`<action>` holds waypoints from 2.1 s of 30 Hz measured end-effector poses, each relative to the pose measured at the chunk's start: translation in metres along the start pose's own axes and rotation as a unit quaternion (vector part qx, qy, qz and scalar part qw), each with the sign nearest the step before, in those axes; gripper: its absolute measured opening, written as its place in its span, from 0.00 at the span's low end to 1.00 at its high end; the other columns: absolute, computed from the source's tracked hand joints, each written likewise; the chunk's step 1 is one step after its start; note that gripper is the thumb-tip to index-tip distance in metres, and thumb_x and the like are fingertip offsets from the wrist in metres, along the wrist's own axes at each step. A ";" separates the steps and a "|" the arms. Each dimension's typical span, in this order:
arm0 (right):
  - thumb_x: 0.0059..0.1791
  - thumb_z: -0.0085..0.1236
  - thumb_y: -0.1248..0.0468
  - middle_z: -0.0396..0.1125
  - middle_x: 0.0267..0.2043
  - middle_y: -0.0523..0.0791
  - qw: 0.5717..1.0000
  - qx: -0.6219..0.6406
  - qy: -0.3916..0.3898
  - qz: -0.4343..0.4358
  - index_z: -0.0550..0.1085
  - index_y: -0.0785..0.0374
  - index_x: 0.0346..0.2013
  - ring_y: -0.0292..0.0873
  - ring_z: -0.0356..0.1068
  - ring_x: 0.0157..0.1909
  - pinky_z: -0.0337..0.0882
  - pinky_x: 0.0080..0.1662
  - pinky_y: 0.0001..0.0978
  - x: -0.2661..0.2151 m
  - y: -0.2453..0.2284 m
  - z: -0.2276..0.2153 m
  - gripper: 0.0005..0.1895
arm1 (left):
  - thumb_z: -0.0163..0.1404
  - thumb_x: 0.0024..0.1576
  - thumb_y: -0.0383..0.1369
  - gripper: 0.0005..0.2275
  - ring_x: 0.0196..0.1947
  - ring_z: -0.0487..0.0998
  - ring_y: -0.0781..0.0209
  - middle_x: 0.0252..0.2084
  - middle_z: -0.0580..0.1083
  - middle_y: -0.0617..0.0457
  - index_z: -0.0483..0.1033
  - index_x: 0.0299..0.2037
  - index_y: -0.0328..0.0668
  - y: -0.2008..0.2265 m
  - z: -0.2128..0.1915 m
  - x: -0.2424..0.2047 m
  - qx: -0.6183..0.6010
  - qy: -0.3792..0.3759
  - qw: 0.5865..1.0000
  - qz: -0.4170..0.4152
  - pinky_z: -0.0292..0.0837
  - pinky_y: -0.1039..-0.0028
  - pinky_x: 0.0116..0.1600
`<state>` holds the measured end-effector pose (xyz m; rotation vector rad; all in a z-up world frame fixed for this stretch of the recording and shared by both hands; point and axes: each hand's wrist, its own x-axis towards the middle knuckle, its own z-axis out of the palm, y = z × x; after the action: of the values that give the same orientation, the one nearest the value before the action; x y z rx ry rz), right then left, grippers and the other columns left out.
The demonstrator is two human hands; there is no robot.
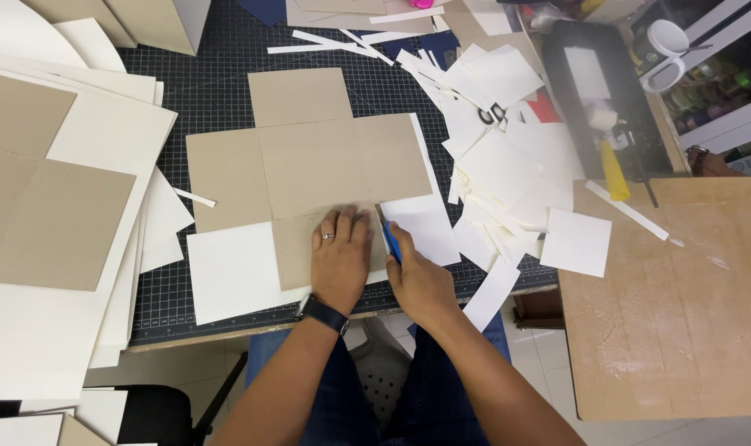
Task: Cutting out cardboard box templates using a utility knife on a cutting mat.
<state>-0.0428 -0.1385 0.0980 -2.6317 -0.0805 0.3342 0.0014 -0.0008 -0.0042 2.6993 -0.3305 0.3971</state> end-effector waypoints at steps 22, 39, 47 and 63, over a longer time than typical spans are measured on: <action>0.56 0.38 0.60 0.76 0.41 0.62 0.997 -0.010 -0.068 0.017 0.51 0.56 0.69 0.67 0.78 0.35 0.74 0.31 0.52 -0.056 0.002 -0.002 0.26 | 0.47 0.65 0.40 0.15 0.65 0.60 0.48 0.63 0.65 0.51 0.70 0.59 0.50 0.003 0.005 0.001 0.026 0.015 1.000 0.010 0.49 0.54 0.66; 0.56 0.38 0.53 0.71 0.28 0.40 0.996 -0.046 -0.048 0.051 0.49 0.46 0.74 0.48 0.69 0.22 0.63 0.25 0.45 -0.107 0.036 0.040 0.30 | 0.47 0.64 0.38 0.13 0.59 0.69 0.46 0.61 0.71 0.50 0.75 0.55 0.46 0.003 0.003 0.001 0.057 0.117 0.990 0.050 0.61 0.51 0.63; 0.56 0.37 0.49 0.75 0.36 0.40 0.990 -0.048 -0.096 0.096 0.48 0.40 0.74 0.53 0.73 0.32 0.67 0.31 0.48 -0.104 0.028 0.005 0.31 | 0.45 0.65 0.39 0.13 0.58 0.70 0.46 0.59 0.72 0.51 0.75 0.55 0.47 0.006 -0.007 0.006 0.050 0.130 0.989 0.048 0.62 0.52 0.62; 0.56 0.40 0.52 0.73 0.56 0.57 0.980 -0.057 -0.037 0.187 0.53 0.38 0.69 0.69 0.76 0.51 0.73 0.50 0.60 -0.070 0.071 -0.067 0.25 | 0.50 0.62 0.36 0.14 0.64 0.63 0.44 0.57 0.68 0.49 0.78 0.58 0.62 -0.006 -0.008 0.008 0.036 0.019 0.995 0.095 0.48 0.47 0.69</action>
<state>-0.0943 -0.2402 0.1371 -2.7398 0.3856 0.5675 0.0083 0.0065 0.0035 2.7357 -0.5750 0.5225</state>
